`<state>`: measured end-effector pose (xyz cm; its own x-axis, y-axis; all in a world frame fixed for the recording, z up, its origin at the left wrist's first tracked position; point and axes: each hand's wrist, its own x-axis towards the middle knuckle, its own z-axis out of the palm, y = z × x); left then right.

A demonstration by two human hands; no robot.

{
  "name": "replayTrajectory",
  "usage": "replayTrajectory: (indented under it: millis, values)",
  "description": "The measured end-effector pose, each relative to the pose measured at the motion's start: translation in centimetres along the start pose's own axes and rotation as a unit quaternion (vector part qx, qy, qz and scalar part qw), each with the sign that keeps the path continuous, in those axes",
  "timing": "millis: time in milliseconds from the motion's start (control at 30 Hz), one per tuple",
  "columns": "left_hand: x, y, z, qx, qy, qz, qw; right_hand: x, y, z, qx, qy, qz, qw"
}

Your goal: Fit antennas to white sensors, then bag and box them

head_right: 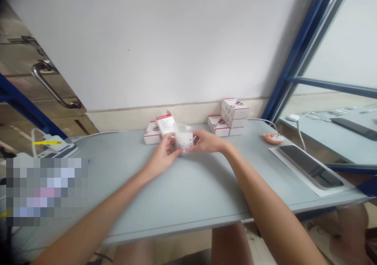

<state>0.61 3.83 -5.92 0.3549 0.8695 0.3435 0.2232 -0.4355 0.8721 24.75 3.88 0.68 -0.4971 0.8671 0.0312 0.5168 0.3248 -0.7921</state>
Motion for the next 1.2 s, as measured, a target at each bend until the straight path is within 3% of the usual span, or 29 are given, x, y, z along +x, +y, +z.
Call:
replayTrajectory:
  millis: [100, 200, 433, 567, 800, 900, 967, 1100, 1200]
  values:
    - [-0.2, 0.4, -0.1, 0.011, -0.033, -0.031, 0.999, 0.2, 0.0, 0.2, -0.004, -0.006, 0.013, 1.0]
    - [-0.2, 0.7, 0.0, 0.028, -0.029, -0.045, 0.998, 0.1, 0.2, 0.2, 0.004, -0.012, 0.024, 1.0]
    - [-0.3, 0.6, 0.0, 0.052, -0.037, -0.039, 0.997, -0.3, 0.8, -0.4, 0.048, -0.045, 0.063, 0.996]
    - [-0.5, 0.1, 0.2, 0.067, -0.035, -0.03, 0.997, 0.2, 1.3, 0.0, 0.038, -0.055, 0.05, 0.997]
    - [0.0, -0.4, 0.6, -0.074, -0.001, -0.026, 0.997, 1.3, 2.3, 1.5, -0.046, -0.028, 0.027, 0.998]
    - [0.3, -0.2, 0.3, -0.099, -0.001, -0.041, 0.994, 0.8, 1.7, 1.1, -0.051, -0.053, 0.027, 0.997]
    - [0.3, 0.0, 0.1, -0.087, -0.003, -0.036, 0.996, 0.3, 1.0, 0.6, -0.037, -0.06, 0.026, 0.997]
    - [0.0, 0.7, 0.0, -0.017, -0.041, -0.022, 0.999, -0.3, -0.1, 0.0, -0.014, -0.018, 0.038, 0.999]
    - [-0.1, 1.2, -0.1, 0.032, -0.057, -0.038, 0.997, -0.2, 0.1, 0.3, -0.034, -0.03, 0.051, 0.998]
